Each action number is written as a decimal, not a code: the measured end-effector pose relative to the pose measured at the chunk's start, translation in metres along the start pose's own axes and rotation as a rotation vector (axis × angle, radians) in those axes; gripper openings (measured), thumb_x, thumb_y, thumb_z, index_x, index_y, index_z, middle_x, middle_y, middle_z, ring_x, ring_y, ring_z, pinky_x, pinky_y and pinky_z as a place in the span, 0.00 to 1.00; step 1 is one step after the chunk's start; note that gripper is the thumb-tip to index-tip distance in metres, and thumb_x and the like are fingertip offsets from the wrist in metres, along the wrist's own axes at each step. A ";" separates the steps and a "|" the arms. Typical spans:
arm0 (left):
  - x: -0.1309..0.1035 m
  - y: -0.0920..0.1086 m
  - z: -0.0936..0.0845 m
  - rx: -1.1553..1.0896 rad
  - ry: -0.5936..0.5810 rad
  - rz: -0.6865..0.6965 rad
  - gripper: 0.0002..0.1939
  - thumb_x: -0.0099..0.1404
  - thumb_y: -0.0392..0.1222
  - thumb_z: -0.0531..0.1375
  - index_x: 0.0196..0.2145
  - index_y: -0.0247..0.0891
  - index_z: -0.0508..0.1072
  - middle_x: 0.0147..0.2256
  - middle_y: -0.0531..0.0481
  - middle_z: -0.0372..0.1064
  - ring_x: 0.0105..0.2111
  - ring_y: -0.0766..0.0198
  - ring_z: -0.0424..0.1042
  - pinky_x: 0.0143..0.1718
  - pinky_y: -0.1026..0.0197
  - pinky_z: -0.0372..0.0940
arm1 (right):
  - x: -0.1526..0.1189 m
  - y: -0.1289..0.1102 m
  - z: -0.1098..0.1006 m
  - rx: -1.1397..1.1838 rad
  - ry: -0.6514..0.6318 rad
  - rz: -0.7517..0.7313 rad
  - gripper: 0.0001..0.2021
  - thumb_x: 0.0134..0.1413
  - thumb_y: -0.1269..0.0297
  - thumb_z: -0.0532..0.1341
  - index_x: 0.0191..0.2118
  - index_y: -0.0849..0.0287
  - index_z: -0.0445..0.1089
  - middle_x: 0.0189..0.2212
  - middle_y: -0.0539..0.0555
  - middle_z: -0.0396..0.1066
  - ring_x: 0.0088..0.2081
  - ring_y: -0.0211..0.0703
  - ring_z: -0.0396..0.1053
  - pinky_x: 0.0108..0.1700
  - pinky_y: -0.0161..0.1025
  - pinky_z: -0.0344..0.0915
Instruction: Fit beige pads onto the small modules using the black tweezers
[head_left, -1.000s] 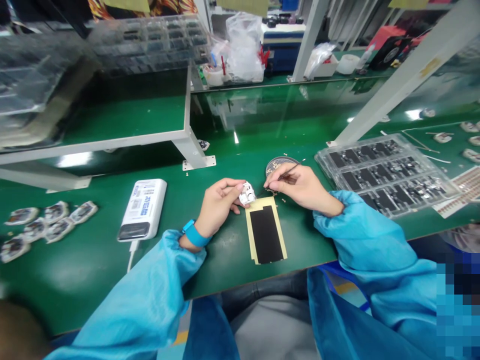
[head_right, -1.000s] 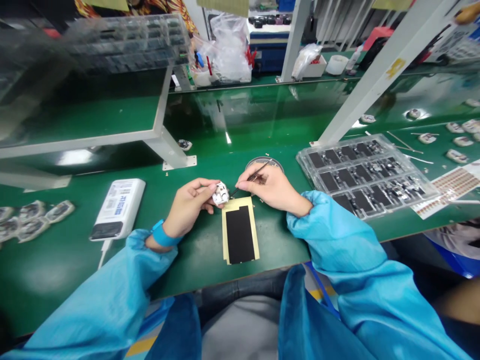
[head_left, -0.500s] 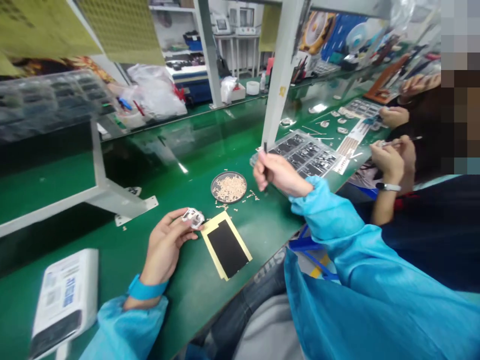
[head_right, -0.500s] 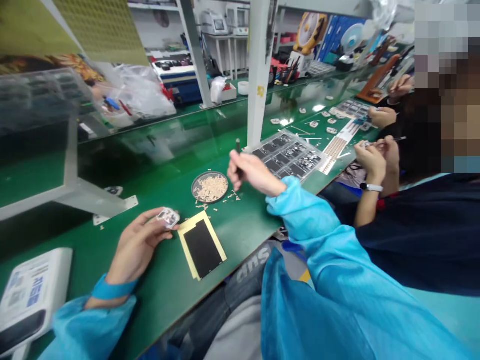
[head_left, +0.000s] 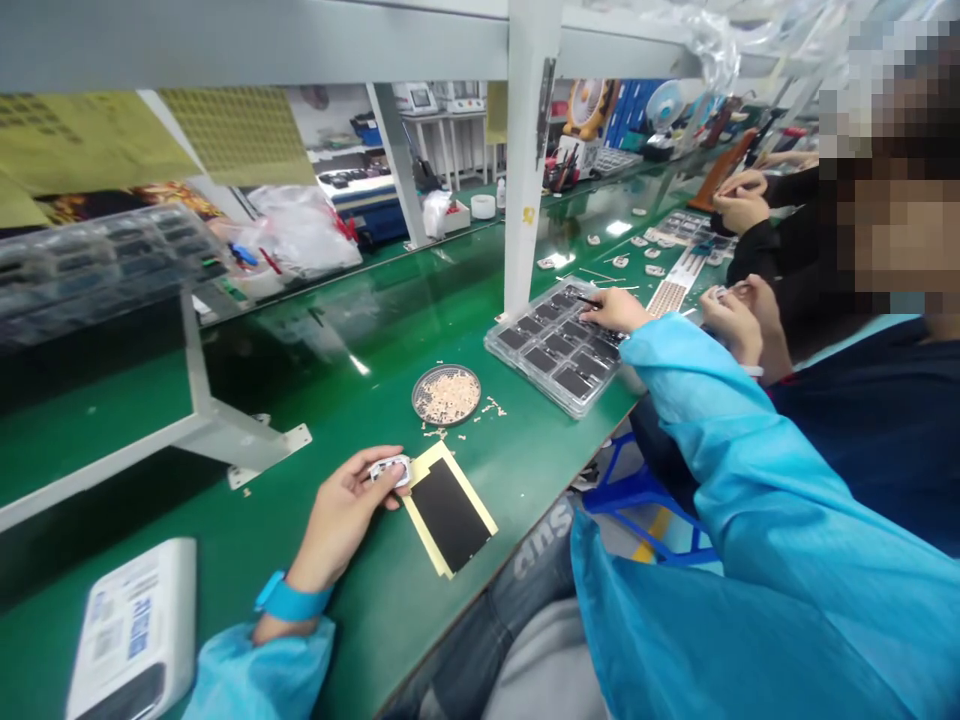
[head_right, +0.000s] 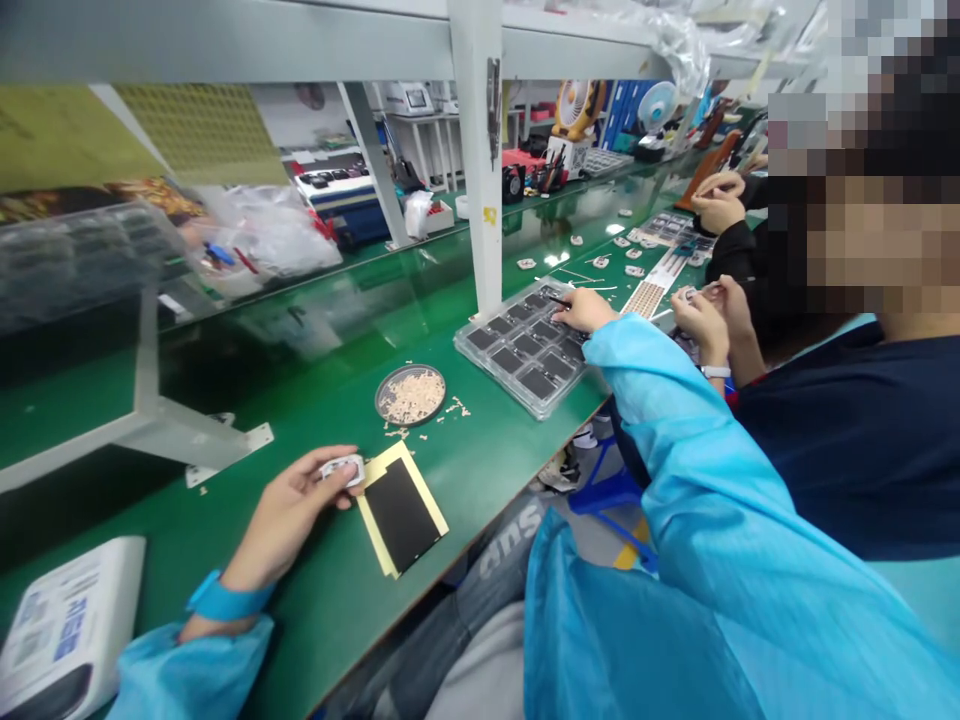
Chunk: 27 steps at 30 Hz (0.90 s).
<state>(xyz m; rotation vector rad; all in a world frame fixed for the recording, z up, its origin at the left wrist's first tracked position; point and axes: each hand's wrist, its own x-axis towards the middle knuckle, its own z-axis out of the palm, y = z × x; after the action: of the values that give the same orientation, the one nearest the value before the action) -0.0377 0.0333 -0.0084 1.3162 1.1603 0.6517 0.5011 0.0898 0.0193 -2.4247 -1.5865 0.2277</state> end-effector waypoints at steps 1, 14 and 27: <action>-0.001 0.000 0.001 0.006 0.006 0.001 0.34 0.59 0.58 0.69 0.54 0.31 0.69 0.33 0.44 0.73 0.29 0.64 0.69 0.29 0.65 0.66 | 0.000 -0.003 -0.002 0.001 -0.002 0.012 0.18 0.51 0.57 0.70 0.45 0.62 0.78 0.37 0.57 0.75 0.34 0.38 0.67 0.39 0.34 0.59; -0.010 0.009 0.006 -0.024 0.192 0.004 0.31 0.58 0.59 0.69 0.49 0.29 0.76 0.30 0.42 0.74 0.23 0.70 0.63 0.21 0.69 0.51 | -0.088 -0.186 0.008 0.802 -0.100 -0.589 0.15 0.54 0.56 0.67 0.39 0.64 0.71 0.35 0.54 0.74 0.36 0.38 0.70 0.39 0.35 0.65; -0.005 0.008 0.000 -0.250 0.318 0.026 0.26 0.63 0.58 0.66 0.45 0.30 0.78 0.30 0.42 0.74 0.25 0.66 0.71 0.19 0.70 0.52 | -0.159 -0.277 0.085 1.076 -0.605 -0.690 0.16 0.56 0.54 0.67 0.33 0.66 0.76 0.30 0.54 0.75 0.32 0.35 0.69 0.36 0.32 0.64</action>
<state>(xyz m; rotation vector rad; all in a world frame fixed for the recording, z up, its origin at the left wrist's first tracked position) -0.0376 0.0310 0.0010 1.0407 1.2690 1.0184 0.1716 0.0599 0.0147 -0.9699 -1.7134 1.3326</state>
